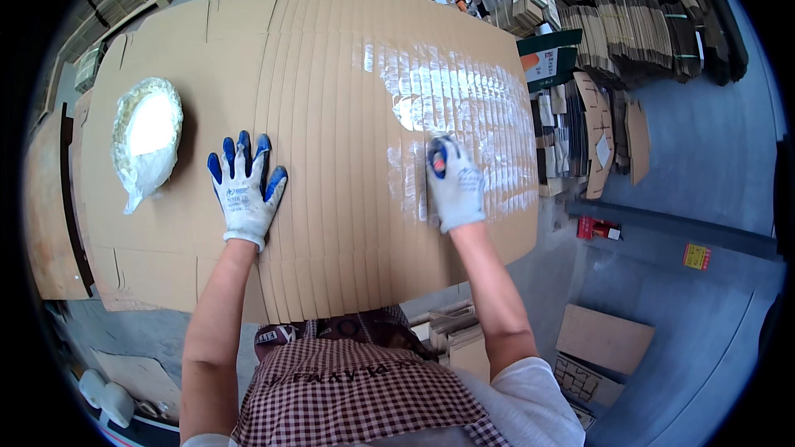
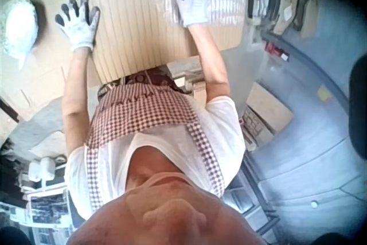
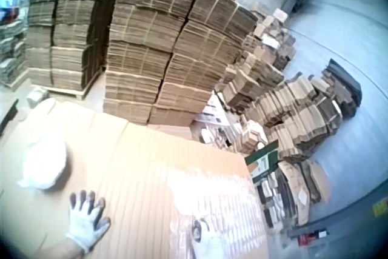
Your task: The person applies white glue to a large flat cardboard sheet using a brush. They repeatedly dip the brush into a container of glue and spread it across the surface in broad strokes. The person works at a table in a warehouse-like space with stacks of cardboard nearby.
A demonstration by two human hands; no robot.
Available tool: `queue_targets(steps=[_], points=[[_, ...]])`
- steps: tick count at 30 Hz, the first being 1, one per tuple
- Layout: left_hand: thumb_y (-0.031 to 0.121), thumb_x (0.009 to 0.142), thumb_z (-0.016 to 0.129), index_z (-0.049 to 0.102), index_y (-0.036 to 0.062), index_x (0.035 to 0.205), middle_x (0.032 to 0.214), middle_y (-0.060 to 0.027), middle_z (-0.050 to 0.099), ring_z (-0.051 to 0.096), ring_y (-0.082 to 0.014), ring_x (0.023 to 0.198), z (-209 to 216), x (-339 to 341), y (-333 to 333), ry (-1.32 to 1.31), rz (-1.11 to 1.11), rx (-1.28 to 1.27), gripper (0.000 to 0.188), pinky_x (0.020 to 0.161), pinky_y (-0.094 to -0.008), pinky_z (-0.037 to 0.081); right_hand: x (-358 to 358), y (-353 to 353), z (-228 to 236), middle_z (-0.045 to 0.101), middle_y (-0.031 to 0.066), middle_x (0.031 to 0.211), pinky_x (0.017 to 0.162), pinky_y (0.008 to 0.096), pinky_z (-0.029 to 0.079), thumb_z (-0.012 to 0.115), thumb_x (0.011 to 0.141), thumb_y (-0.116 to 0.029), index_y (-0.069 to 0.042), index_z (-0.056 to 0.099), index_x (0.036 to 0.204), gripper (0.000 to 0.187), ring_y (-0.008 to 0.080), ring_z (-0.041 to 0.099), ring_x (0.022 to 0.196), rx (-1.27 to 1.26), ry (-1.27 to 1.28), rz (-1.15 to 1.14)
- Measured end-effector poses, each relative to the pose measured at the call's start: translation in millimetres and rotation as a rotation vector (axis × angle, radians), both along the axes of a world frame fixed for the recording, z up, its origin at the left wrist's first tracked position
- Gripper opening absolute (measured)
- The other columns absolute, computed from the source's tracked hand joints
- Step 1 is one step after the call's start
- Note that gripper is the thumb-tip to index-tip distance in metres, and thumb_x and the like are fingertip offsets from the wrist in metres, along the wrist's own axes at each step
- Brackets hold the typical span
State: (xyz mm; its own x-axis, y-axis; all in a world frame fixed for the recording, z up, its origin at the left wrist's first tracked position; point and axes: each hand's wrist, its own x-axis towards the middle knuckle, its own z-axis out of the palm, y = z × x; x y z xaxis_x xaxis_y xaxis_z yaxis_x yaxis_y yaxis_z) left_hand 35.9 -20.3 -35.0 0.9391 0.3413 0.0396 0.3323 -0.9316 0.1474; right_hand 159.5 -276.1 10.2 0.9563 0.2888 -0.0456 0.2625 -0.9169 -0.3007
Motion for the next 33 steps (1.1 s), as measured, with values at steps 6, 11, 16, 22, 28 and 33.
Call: queue_targets(steps=[6, 11, 16, 22, 28, 33], points=[[0.034, 0.079, 0.053, 0.04, 0.0166, 0.127, 0.135, -0.0119, 0.031, 0.022, -0.031, 0.127, 0.4, 2.8, 0.8, -0.024, -0.017, -0.025, 0.053, 0.104, -0.0473, 0.009, -21.9, 37.1, -18.2, 0.048, 0.0144, 0.115, 0.081, 0.0393, 0.044, 0.057, 0.073, -0.015, -0.008, 0.048, 0.11, 0.039, 0.0309, 0.051, 0.097, -0.016, -0.088, 0.358], [0.034, 0.079, 0.053, 0.04, 0.0163, 0.127, 0.135, -0.0121, 0.03, 0.022, -0.0311, 0.127, -0.2, 4.2, 3.0, -0.037, -0.014, -0.03, 0.053, 0.104, -0.0476, 0.009, 24.6, 14.0, -9.5, 0.054, 0.0133, 0.107, 0.078, 0.0371, 0.045, 0.059, 0.073, -0.014, -0.009, 0.05, 0.109, 0.037, 0.0294, 0.055, 0.09, -0.043, -0.062, 0.021], [0.033, 0.079, 0.054, 0.04, 0.0167, 0.127, 0.135, -0.0124, 0.03, 0.022, -0.0314, 0.127, -0.1, 1.6, 3.3, -0.009, -0.014, -0.041, 0.053, 0.104, -0.0477, 0.008, -9.9, 44.4, -11.3, 0.054, 0.0151, 0.1, 0.076, 0.0383, 0.045, 0.058, 0.074, -0.013, -0.006, 0.049, 0.107, 0.035, 0.0302, 0.055, 0.087, 0.032, -0.156, 0.36], [0.033, 0.079, 0.053, 0.039, 0.0165, 0.128, 0.135, -0.0127, 0.03, 0.021, -0.0317, 0.127, 1.3, 2.3, 5.7, -0.007, -0.01, -0.058, 0.053, 0.104, -0.0474, 0.007, 49.0, 37.1, -9.7, 0.054, 0.0169, 0.097, 0.075, 0.0386, 0.046, 0.056, 0.076, -0.015, -0.006, 0.048, 0.106, 0.032, 0.0334, 0.055, 0.084, -0.037, 0.003, -0.062], [0.034, 0.079, 0.053, 0.039, 0.0156, 0.128, 0.135, -0.013, 0.03, 0.021, -0.0323, 0.127, 6.4, 3.6, 2.7, 0.025, -0.02, -0.093, 0.054, 0.104, -0.0477, 0.007, -5.1, 92.9, -13.4, 0.054, 0.0143, 0.098, 0.076, 0.0392, 0.047, 0.053, 0.074, -0.01, -0.006, 0.049, 0.099, 0.026, 0.0284, 0.055, 0.086, 0.058, -0.208, 0.487], [0.034, 0.079, 0.053, 0.039, 0.0155, 0.128, 0.134, -0.0134, 0.031, 0.022, -0.0329, 0.126, 6.2, 1.7, 3.9, 0.014, -0.016, -0.085, 0.054, 0.104, -0.0483, 0.008, 70.4, 50.4, -9.2, 0.054, 0.0169, 0.095, 0.072, 0.0375, 0.047, 0.051, 0.077, -0.012, -0.003, 0.05, 0.097, 0.021, 0.0308, 0.056, 0.081, -0.006, -0.059, -0.038]])
